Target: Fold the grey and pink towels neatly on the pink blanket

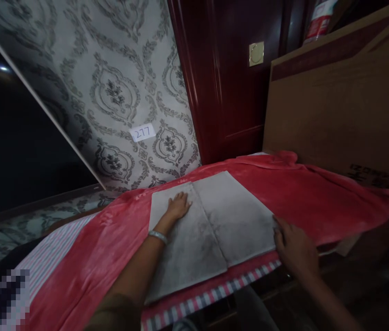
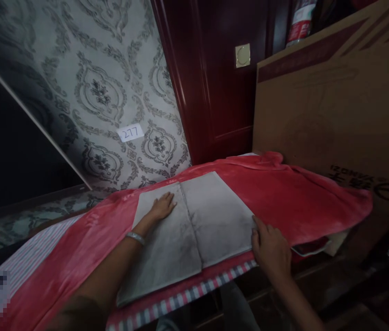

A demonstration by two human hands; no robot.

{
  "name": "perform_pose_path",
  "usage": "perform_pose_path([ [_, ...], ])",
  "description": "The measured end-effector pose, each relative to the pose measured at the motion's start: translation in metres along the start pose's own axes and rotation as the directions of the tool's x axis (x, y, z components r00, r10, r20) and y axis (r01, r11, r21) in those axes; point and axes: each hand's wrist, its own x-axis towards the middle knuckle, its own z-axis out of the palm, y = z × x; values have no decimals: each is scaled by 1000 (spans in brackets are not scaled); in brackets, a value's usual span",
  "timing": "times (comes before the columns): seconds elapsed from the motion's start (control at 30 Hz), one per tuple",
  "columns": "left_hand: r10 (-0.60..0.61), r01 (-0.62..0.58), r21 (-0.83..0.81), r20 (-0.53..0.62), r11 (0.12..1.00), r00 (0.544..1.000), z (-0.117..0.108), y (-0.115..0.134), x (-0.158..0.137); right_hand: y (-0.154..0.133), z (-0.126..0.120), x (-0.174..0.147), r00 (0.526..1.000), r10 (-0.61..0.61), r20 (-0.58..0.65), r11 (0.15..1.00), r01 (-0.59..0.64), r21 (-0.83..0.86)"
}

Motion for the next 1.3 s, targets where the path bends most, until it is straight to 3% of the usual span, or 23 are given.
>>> perform_pose_path([
  [0.33,-120,112,-76,-112,991,986,10,-21,108,4,1,-7,999,9,44,1000,-8,-7],
  [0.53,-55,40,-186,-76,982,996,11,-44,149,12,4,-11,998,27,59,999,-29,29],
  [0.83,-51,6,-202,-217,979,975,34,-43,150,12,3,-13,995,69,66,996,-73,52],
  [1.07,-22,-8,-92,-316,996,949,25,-22,132,2,-7,-5,996,52,68,999,-53,5],
  [1.3,31,-45,-33,-349,998,937,20,-24,132,-4,-15,1,994,69,85,997,-66,-42],
])
